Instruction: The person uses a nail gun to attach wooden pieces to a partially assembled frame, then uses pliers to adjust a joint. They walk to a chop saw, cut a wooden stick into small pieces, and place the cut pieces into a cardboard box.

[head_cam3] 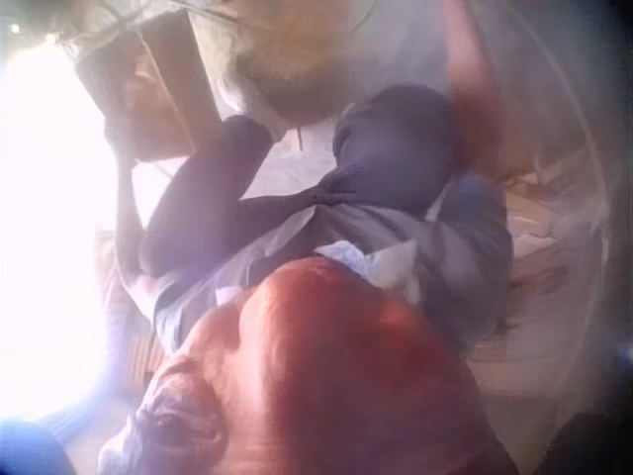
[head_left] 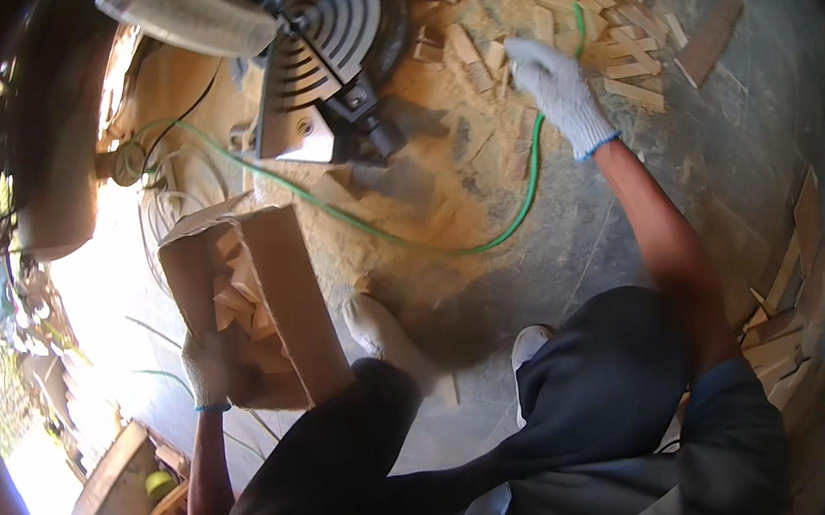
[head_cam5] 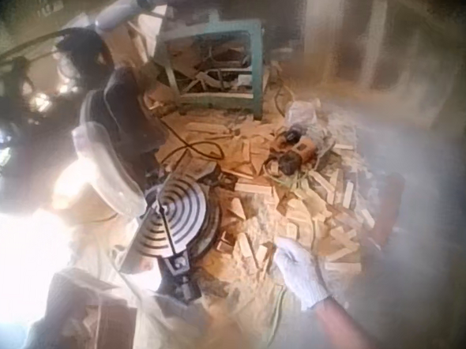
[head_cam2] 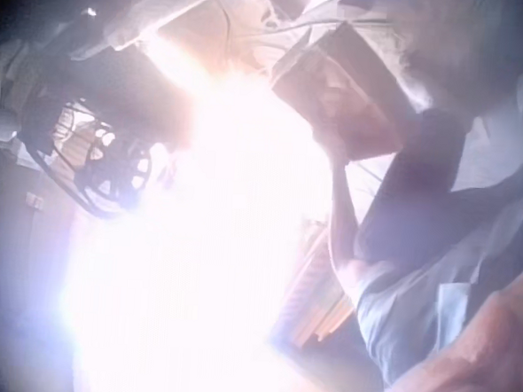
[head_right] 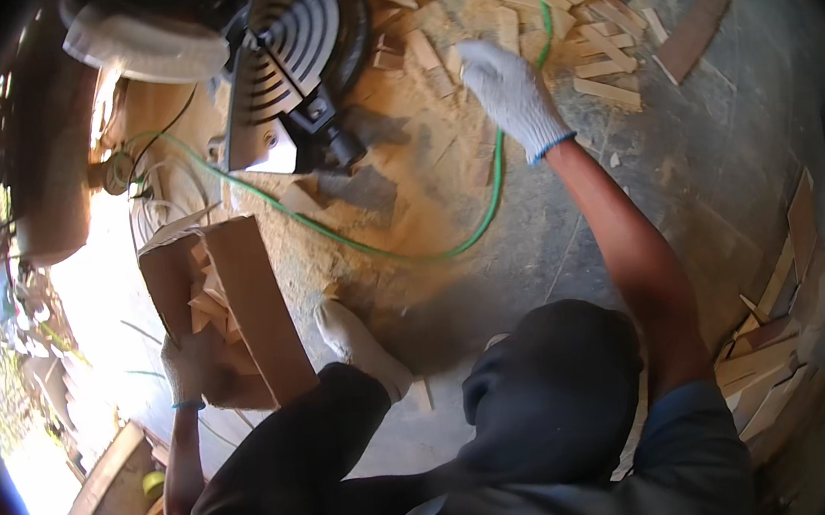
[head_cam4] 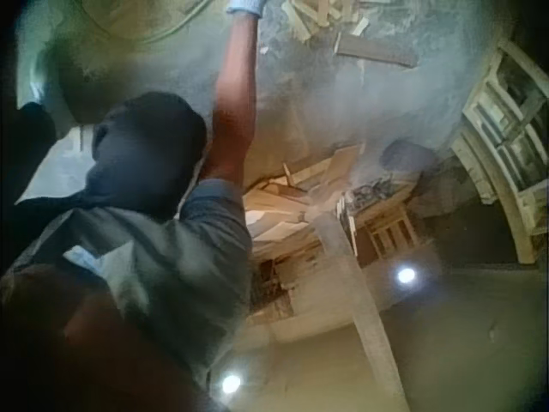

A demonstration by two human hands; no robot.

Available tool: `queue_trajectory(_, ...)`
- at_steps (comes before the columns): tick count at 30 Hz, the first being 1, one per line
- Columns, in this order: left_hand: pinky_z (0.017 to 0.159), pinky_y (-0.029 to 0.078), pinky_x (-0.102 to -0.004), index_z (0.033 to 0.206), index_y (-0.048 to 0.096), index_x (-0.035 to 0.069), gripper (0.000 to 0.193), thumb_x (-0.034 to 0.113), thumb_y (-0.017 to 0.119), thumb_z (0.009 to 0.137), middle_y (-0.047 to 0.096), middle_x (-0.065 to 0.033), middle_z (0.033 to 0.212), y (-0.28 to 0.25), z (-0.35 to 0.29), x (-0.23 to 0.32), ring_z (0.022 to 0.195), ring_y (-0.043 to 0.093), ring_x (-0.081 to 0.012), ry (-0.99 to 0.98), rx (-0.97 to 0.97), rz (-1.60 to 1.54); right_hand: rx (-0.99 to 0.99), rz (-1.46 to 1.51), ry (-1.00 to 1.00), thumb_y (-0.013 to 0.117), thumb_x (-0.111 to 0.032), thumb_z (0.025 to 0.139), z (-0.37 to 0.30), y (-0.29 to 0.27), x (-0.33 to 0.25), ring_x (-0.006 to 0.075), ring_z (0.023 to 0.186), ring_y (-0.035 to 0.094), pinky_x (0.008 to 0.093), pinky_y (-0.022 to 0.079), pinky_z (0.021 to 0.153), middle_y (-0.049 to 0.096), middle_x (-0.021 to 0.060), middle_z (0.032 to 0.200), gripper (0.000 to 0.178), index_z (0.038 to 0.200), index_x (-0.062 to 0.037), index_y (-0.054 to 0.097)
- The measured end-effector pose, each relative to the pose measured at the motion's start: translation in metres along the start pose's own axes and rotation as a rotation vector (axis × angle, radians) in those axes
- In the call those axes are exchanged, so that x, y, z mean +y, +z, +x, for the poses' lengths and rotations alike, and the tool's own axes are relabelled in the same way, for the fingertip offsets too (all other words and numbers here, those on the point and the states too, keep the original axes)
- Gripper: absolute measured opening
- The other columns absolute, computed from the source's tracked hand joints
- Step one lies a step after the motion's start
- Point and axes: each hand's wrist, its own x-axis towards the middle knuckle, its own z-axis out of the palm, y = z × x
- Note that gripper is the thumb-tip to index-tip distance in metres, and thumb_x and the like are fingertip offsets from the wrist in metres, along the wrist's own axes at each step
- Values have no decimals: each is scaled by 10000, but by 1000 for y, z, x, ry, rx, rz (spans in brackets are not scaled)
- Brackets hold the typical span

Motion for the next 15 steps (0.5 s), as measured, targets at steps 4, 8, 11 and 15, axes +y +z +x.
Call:
queue_trajectory(4, 568, 499, -310, 1032, 679, 8, 190, 173, 586, 1034, 686, -17, 829, 4, -55, -59, 686, 617, -110, -323, 173, -337, -392, -46, -13, 596, -194, 1025, -56, 76, -21, 274, 1335, 635, 375, 488, 1134, 680, 187, 1416, 423, 1388, 17, 651)
queue_trajectory(8, 569, 490, -291, 1037, 722, 1, 198, 114, 563, 999, 668, -9, 792, 35, -82, -62, 671, 598, -90, -421, 323, -298, -521, -315, -356, 611, -191, 1006, -90, 148, -26, 308, 1150, 718, 412, 563, 1011, 653, 191, 1424, 451, 1419, -10, 619)
queue_trajectory(11, 544, 449, -291, 995, 723, 18, 173, 111, 579, 979, 626, 15, 751, 34, -116, -91, 638, 551, -75, -487, 317, -243, -649, -564, -535, 608, -190, 999, -89, 196, -60, 294, 906, 759, 427, 626, 801, 605, 185, 1476, 477, 1449, -34, 570)
queue_trajectory(15, 607, 486, -320, 1021, 726, 8, 184, 101, 576, 970, 631, 15, 778, 42, -117, -102, 687, 551, -89, -491, 248, -168, -552, -851, -712, 569, -163, 1010, -60, 252, -40, 261, 626, 716, 443, 603, 541, 608, 197, 1418, 379, 1366, -31, 562)
